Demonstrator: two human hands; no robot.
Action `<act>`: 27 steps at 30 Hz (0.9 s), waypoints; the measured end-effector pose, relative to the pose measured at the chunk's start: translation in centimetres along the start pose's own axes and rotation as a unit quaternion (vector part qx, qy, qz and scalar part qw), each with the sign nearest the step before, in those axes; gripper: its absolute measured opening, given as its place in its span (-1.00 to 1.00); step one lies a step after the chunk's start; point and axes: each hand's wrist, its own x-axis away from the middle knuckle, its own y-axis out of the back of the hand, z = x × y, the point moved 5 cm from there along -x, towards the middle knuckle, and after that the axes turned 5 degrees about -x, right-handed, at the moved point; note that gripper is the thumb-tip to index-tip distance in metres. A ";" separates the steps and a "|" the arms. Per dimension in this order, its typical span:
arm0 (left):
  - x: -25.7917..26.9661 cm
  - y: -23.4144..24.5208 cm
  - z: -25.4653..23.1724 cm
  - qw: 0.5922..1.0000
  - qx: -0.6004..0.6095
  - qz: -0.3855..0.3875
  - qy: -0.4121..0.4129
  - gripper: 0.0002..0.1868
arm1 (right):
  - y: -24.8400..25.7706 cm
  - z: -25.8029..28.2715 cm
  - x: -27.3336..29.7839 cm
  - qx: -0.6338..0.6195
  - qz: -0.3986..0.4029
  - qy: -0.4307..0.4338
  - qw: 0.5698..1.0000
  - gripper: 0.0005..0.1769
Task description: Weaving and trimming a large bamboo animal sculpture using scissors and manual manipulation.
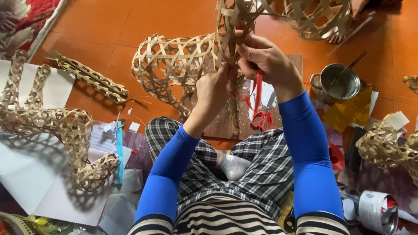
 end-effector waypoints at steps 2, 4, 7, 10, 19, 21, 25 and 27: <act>0.1 0.6 -0.2 1.000 0.010 -0.022 -0.008 -0.82 | -0.4 0.3 -0.1 -0.094 -0.073 -0.032 0.992 -0.60; 0.2 0.9 -0.4 1.000 0.014 -0.027 -0.003 -0.83 | -0.7 0.2 -0.2 -0.094 -0.066 -0.024 0.993 -0.63; 0.3 1.2 -0.5 1.000 0.013 -0.027 0.011 -0.82 | -1.3 0.2 -0.1 -0.079 -0.081 -0.016 0.994 -0.69; 0.2 0.9 -0.5 1.000 0.015 -0.007 0.024 -0.77 | -1.7 0.3 -0.1 -0.061 -0.104 -0.009 0.993 -0.74; 0.7 3.4 -1.6 0.999 0.018 -0.048 -0.010 -0.72 | -0.4 -1.0 0.7 0.038 -0.155 0.077 0.984 -0.73; 0.7 4.5 -1.9 0.991 -0.012 -0.131 -0.039 -0.63 | 0.3 -1.5 0.7 0.008 -0.176 0.090 0.980 -0.74; -0.8 2.7 -3.1 0.991 -0.045 -0.108 -0.060 -0.32 | 0.6 -2.6 1.0 -0.040 -0.169 0.115 0.978 -0.69; -1.8 1.9 -3.9 0.988 -0.118 -0.083 -0.060 -0.46 | 0.5 -2.6 0.8 -0.058 -0.185 0.126 0.973 -0.64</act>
